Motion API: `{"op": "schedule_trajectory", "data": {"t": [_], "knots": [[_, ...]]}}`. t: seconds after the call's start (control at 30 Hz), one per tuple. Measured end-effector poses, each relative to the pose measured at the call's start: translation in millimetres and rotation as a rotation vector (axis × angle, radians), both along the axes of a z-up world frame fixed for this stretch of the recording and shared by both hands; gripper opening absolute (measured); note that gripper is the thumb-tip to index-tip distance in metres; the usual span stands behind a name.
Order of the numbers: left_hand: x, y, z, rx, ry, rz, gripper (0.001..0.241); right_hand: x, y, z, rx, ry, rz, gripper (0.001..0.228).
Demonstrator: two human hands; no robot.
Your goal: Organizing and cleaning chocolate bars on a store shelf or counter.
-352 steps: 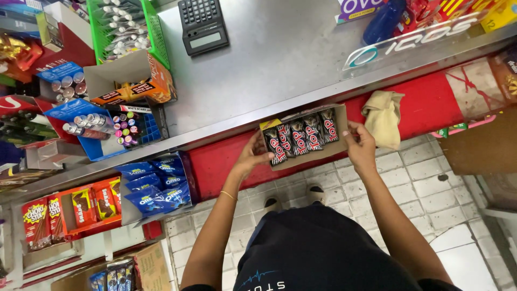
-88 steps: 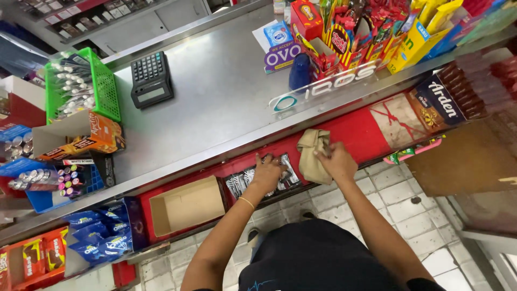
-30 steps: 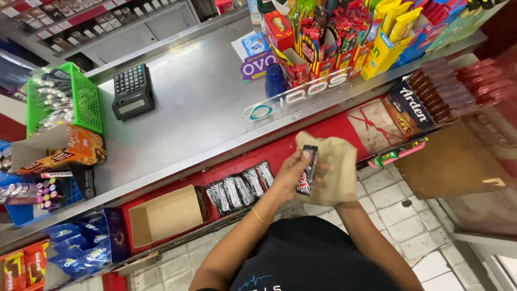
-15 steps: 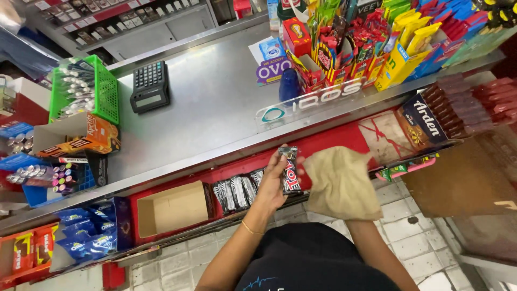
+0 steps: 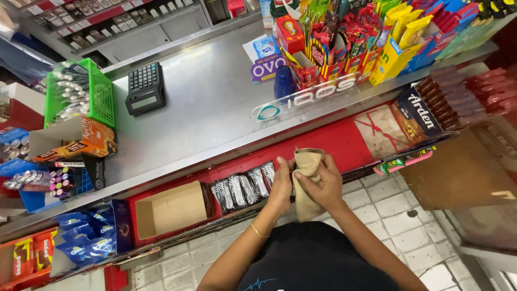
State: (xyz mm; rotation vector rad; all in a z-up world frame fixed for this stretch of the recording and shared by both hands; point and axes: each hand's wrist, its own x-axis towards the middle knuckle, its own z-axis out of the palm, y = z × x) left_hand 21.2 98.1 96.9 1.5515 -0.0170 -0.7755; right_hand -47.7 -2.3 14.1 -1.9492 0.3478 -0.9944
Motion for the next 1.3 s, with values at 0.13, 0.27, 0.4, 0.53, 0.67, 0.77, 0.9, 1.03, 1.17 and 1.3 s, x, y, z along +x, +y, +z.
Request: {"op": "schedule_trajectory", "data": {"t": [0.13,0.27,0.4,0.53,0.67,0.77,0.9,1.03,1.17,1.3], "knots": [[-13.6,7.2,-18.7,-0.097,-0.205,-0.124,0.071,1.9,-22.0,-5.6,0.109,-0.045,0.012,0.025],[3.2,9.5,-125.5,-0.344,0.013,-0.17,0.054,1.9,-40.7,-19.7,0.269,-0.025,0.013,0.022],[7.8,24.7,-100.6,-0.454,0.177,-0.112,0.049,-3.3,-74.0,-101.8,0.776,-0.042,-0.054,0.024],[19.9,30.4,-85.9,-0.431,-0.052,0.108,0.044,-6.7,-65.1,-118.1,1.172,-0.138,0.216,0.053],[28.4,42.0,-73.0,-0.379,-0.151,0.324,0.038,29.0,2.2,-131.1,1.035,0.0,0.33,0.044],[48.0,59.6,-71.4,-0.438,-0.18,0.488,0.035,46.3,61.4,-52.8,0.856,0.08,0.361,0.029],[81.1,105.3,-67.5,-0.565,-0.103,0.643,0.033,59.2,88.8,-79.4,1.07,0.168,0.523,0.04],[109.8,156.3,-43.9,-0.519,-0.146,0.673,0.036,68.3,113.0,-81.3,0.981,0.34,0.696,0.038],[155.3,225.4,-78.0,-0.362,-0.24,0.715,0.045,72.0,125.5,-65.8,0.959,0.417,0.651,0.036],[174.8,297.4,-112.3,-0.099,-0.301,0.728,0.031,69.1,94.2,-106.8,1.118,0.281,0.443,0.05]]}}
